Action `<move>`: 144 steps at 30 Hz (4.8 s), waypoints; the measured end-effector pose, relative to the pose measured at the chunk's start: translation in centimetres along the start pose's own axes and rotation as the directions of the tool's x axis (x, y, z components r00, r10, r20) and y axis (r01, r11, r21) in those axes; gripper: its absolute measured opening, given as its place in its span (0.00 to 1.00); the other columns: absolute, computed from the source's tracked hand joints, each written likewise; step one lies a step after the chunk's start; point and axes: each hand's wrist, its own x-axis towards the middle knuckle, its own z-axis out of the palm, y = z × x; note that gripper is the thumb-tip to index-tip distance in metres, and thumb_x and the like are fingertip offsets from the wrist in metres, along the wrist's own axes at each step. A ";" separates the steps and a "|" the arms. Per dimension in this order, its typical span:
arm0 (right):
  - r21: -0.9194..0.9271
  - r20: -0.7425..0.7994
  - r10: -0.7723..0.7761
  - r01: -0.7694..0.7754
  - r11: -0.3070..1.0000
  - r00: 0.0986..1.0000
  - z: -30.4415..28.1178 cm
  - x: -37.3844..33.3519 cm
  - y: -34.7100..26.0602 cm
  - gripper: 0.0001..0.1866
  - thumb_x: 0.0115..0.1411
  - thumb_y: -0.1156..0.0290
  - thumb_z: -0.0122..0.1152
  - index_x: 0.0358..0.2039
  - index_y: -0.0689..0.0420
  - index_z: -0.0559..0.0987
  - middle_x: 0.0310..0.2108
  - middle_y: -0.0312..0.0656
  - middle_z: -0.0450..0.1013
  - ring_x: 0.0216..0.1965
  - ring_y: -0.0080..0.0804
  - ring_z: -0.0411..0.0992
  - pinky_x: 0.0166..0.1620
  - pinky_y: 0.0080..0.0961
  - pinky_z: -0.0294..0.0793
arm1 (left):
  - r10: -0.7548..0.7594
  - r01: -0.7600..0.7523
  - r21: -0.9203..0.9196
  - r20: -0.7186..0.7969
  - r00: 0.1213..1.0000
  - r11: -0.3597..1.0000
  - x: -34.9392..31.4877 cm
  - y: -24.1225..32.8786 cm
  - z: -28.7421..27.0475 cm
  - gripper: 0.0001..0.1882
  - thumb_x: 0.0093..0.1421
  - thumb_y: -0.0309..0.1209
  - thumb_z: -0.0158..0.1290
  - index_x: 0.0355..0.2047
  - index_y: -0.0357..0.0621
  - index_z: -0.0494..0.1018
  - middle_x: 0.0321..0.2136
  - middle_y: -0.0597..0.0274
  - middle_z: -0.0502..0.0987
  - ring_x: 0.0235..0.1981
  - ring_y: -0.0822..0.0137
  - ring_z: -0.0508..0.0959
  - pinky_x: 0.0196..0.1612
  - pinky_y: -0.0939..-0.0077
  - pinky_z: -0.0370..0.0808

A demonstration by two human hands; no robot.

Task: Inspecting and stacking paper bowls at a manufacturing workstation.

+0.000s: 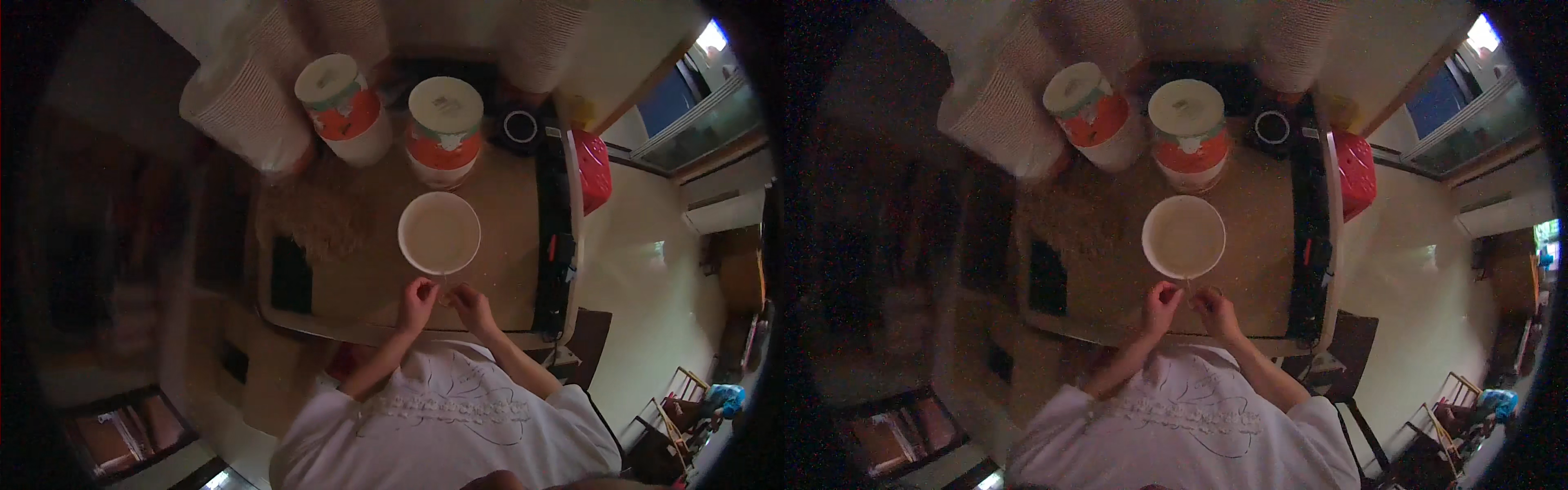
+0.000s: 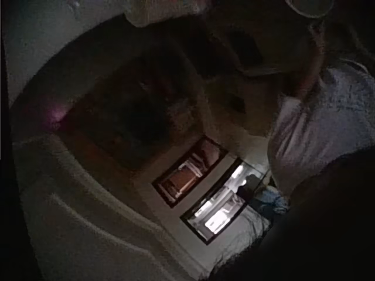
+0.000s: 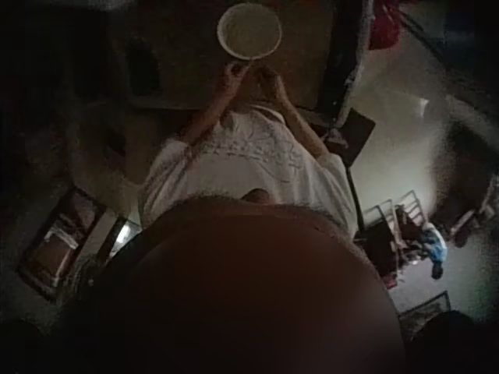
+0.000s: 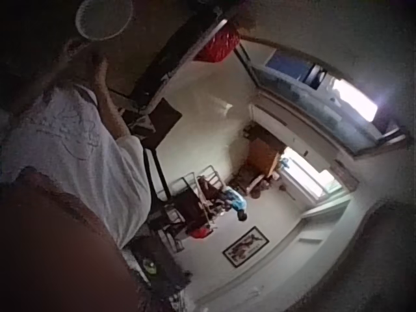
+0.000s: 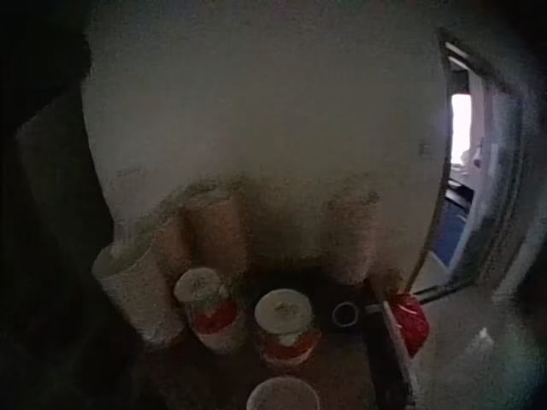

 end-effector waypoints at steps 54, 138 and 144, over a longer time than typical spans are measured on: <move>-0.014 -0.087 -0.021 0.020 1.000 0.996 -0.9 1.1 -0.4 0.05 0.53 0.72 0.51 0.27 0.60 0.73 0.18 0.35 0.67 0.21 0.17 0.63 0.26 0.17 0.65 | -0.291 0.250 -0.523 0.004 0.957 0.815 1.4 -0.2 3.5 0.04 0.49 0.29 0.53 0.26 0.44 0.74 0.17 0.71 0.72 0.17 0.81 0.67 0.18 0.85 0.63; -0.303 -0.062 -0.105 0.082 0.949 0.993 -1.0 1.9 -4.3 0.04 0.52 0.71 0.52 0.26 0.59 0.70 0.13 0.39 0.65 0.15 0.18 0.61 0.19 0.20 0.61 | 0.453 -0.507 0.390 0.227 0.862 0.768 1.8 5.4 -0.8 0.06 0.49 0.25 0.50 0.29 0.40 0.70 0.28 0.57 0.69 0.28 0.61 0.72 0.30 0.73 0.70; -0.356 -0.090 -0.055 0.020 0.934 0.994 -0.7 1.7 -5.4 0.03 0.51 0.73 0.52 0.25 0.58 0.71 0.14 0.42 0.66 0.18 0.22 0.66 0.22 0.21 0.65 | 0.083 -0.080 -0.026 0.151 0.985 0.996 2.3 4.3 0.1 0.07 0.50 0.30 0.52 0.25 0.40 0.71 0.18 0.67 0.68 0.18 0.74 0.68 0.21 0.81 0.65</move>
